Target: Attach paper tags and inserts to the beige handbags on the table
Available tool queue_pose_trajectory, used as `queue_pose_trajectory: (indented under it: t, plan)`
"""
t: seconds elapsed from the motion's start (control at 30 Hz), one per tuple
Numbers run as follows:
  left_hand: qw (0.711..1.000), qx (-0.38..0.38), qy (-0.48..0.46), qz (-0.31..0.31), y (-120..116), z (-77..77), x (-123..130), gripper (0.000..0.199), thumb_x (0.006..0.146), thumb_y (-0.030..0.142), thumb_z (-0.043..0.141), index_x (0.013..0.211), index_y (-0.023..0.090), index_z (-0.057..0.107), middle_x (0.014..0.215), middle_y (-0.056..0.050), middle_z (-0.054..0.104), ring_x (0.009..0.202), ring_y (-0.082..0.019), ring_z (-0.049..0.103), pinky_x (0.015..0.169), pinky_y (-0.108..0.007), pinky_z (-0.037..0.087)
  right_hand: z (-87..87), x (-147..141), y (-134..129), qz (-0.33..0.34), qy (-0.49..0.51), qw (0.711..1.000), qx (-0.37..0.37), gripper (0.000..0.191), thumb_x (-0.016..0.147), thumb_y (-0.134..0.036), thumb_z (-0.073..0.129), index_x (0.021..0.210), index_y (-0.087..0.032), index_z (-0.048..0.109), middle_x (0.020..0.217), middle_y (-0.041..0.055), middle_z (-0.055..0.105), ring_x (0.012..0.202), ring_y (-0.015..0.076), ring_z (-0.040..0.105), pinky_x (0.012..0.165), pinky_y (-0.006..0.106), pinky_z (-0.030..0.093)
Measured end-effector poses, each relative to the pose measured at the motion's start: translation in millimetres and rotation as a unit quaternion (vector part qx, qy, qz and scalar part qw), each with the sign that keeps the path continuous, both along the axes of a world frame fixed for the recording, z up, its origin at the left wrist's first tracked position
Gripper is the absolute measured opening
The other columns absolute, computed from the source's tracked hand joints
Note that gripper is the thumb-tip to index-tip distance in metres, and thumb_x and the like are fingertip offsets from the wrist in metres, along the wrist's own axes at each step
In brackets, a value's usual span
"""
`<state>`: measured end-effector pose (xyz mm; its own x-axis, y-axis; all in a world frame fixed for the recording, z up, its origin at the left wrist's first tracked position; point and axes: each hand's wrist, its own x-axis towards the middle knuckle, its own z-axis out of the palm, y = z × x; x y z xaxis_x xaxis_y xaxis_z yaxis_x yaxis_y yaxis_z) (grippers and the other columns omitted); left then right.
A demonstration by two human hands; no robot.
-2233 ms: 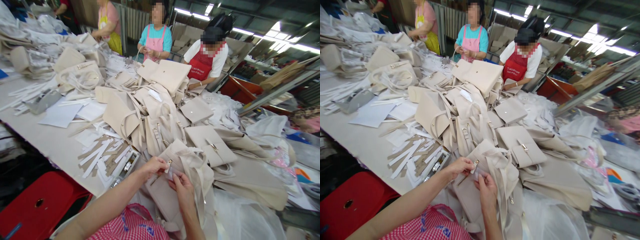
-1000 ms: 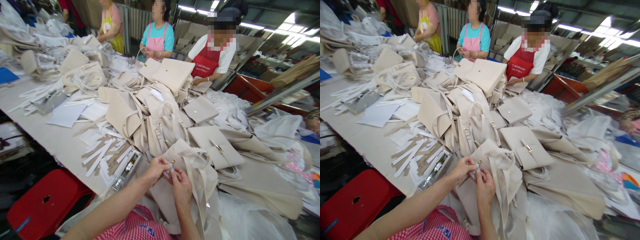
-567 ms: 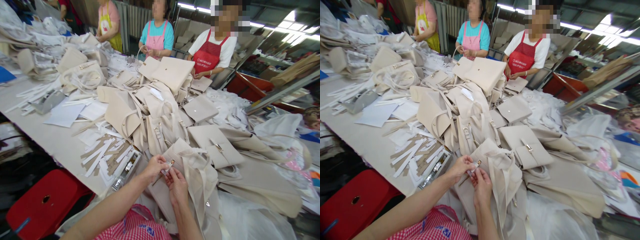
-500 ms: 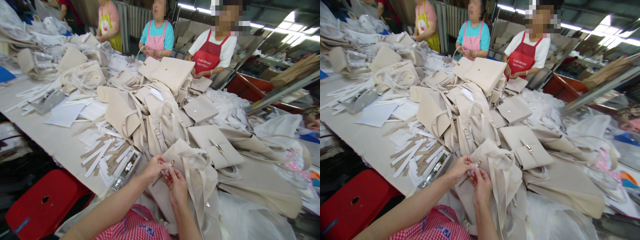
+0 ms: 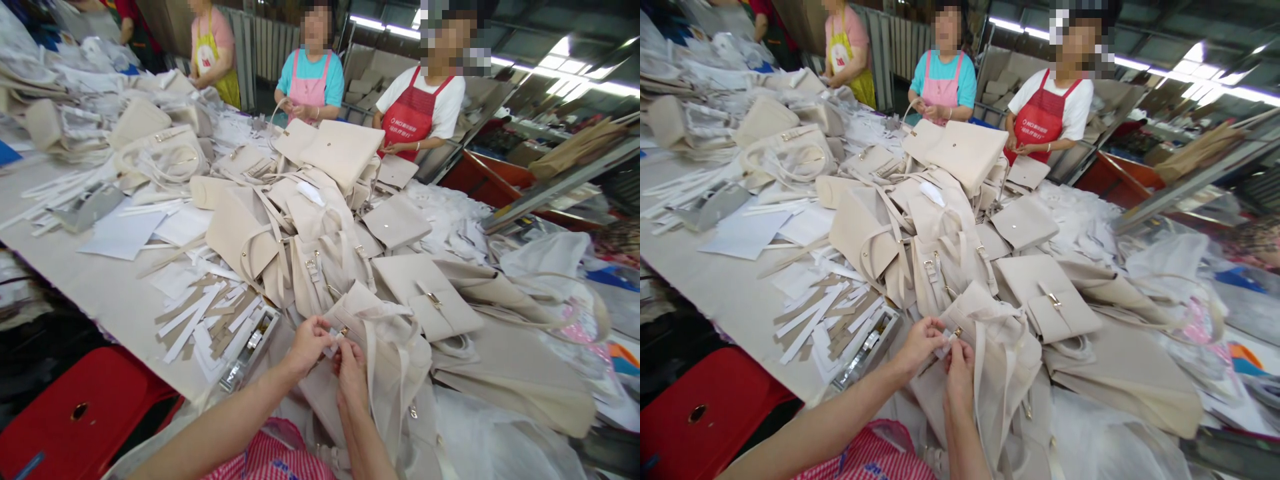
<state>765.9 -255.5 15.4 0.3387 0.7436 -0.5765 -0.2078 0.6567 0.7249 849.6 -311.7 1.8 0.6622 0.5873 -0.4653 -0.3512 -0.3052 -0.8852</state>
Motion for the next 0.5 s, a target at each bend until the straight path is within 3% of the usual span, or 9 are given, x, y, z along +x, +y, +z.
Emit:
queue_pose_trajectory:
  t: [0.07,0.13,0.3,0.5]
  plan:
    - [0.994,-0.100,-0.044,-0.012,1,-1.6,-5,0.014,0.072,0.016,0.066,0.082,0.016,0.057,0.058,0.004,0.060,0.051,-0.010,0.054,0.052,-0.020,0.040,-2.2,1,0,0.002,-0.005,1.000,-0.004,0.028,0.062,-0.045,0.069,0.068,-0.018,0.062,0.053,-0.0056,0.051,0.049,0.0104,0.041,0.046,0.024,0.031]
    - [0.985,-0.152,-0.064,-0.043,3,-5.1,-10,0.010,0.075,0.021,0.065,0.078,0.014,0.058,0.063,-0.001,0.063,0.055,-0.013,0.059,0.056,-0.024,0.046,-3.5,1,0,0.008,-0.004,1.000,-0.006,0.028,0.063,-0.045,0.067,0.068,-0.018,0.061,0.054,-0.0046,0.052,0.049,0.0109,0.041,0.046,0.025,0.030]
    - [0.981,-0.161,-0.067,-0.084,6,-17.1,-9,0.025,0.062,0.016,0.081,0.077,0.013,0.060,0.063,0.000,0.064,0.053,-0.011,0.059,0.058,-0.023,0.047,-2.1,1,-1,0.019,0.001,1.000,-0.001,0.026,0.061,-0.046,0.064,0.063,-0.021,0.055,0.050,-0.0056,0.047,0.046,0.0111,0.037,0.045,0.026,0.028]
    - [0.986,-0.134,-0.041,-0.090,5,-22.5,0,0.042,0.055,0.031,0.090,0.070,0.016,0.054,0.052,0.004,0.059,0.044,-0.008,0.050,0.047,-0.020,0.038,-0.2,1,0,0.027,-0.013,0.999,0.017,0.026,0.058,-0.045,0.065,0.056,-0.024,0.051,0.045,-0.0073,0.039,0.045,0.0124,0.037,0.045,0.027,0.033]
